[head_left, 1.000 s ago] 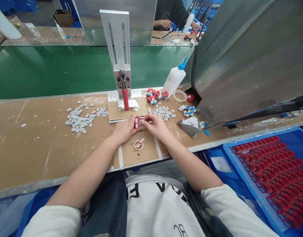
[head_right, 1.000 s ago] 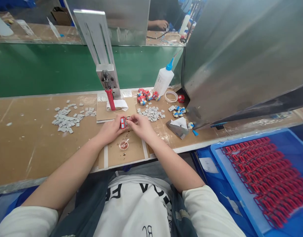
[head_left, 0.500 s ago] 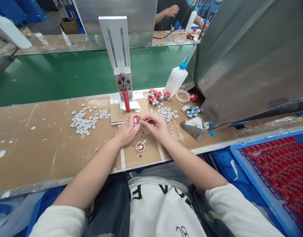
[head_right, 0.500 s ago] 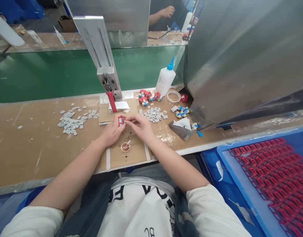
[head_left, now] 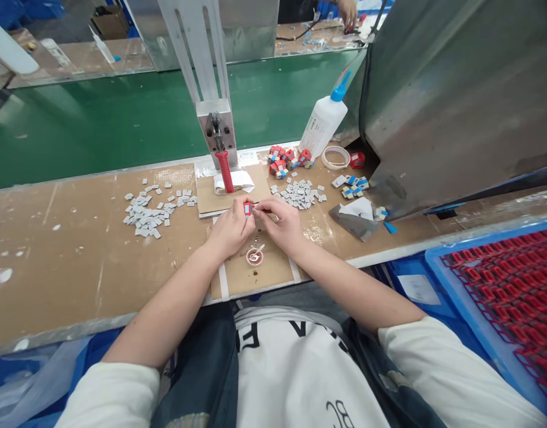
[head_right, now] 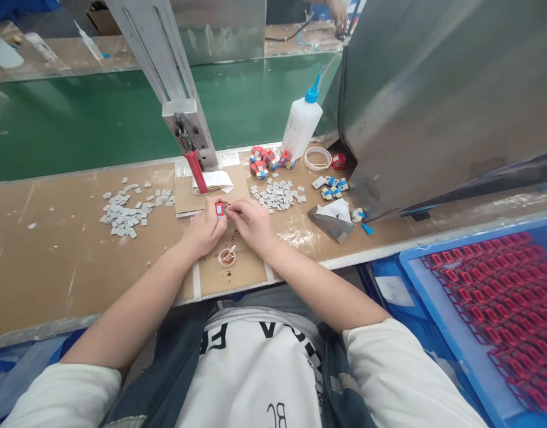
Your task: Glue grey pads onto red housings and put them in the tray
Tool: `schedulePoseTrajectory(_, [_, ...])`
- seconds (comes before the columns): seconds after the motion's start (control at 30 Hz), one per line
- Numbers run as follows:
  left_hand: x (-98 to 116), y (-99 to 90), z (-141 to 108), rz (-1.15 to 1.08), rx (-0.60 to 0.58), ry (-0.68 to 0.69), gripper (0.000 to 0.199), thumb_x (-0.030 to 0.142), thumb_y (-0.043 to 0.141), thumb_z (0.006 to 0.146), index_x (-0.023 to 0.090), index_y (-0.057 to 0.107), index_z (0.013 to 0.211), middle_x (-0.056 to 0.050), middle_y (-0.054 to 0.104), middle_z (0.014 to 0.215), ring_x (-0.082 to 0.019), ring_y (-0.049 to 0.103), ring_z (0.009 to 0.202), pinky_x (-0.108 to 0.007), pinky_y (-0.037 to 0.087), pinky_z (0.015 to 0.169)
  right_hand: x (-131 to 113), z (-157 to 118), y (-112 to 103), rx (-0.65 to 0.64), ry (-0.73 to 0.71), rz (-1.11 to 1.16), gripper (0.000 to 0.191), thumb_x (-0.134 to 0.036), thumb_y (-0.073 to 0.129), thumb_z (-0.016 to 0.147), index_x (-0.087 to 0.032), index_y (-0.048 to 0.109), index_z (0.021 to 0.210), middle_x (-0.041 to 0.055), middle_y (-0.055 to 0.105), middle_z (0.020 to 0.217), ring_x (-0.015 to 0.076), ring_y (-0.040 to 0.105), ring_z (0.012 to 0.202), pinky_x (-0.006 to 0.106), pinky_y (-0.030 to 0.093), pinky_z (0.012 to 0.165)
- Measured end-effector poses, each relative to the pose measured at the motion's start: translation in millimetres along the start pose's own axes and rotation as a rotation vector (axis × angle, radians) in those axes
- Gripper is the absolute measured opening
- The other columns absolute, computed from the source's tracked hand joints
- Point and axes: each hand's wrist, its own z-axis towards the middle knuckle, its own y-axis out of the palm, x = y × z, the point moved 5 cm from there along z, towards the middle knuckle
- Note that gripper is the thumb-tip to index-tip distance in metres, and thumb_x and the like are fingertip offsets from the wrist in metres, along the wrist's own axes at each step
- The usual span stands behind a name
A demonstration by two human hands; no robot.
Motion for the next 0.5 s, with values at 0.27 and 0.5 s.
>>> schedulePoseTrajectory(0.27, [-4.4, -7.2, -4.4, -0.267, -0.034, 0.104, 0.037, 0.042, 0.042, 0.103, 0.023, 0.044, 0.134, -0.007, 0.065, 0.113, -0.024, 0.064, 0.093, -0.037, 0.051, 0.084, 1.9, 0.9, 3.7, -0.167, 0.113, 0.168, 0.037, -0.060, 0.054, 0.104, -0.024, 0.058, 0.100, 0.0022, 0.066, 0.088, 0.0178, 0.061, 0.079, 0.032, 0.052, 0.076])
schedulePoseTrajectory(0.5, [0.7, -7.5, -5.9, -0.229, -0.033, 0.152, 0.037, 0.038, 0.043, 0.100, 0.021, 0.042, 0.133, -0.011, 0.064, 0.125, -0.027, 0.065, 0.107, -0.041, 0.053, 0.097, -0.6, 1.1, 6.4, -0.306, 0.061, 0.158, 0.040, -0.058, 0.050, 0.106, -0.024, 0.054, 0.086, -0.0005, 0.059, 0.080, 0.0171, 0.055, 0.078, 0.030, 0.048, 0.076])
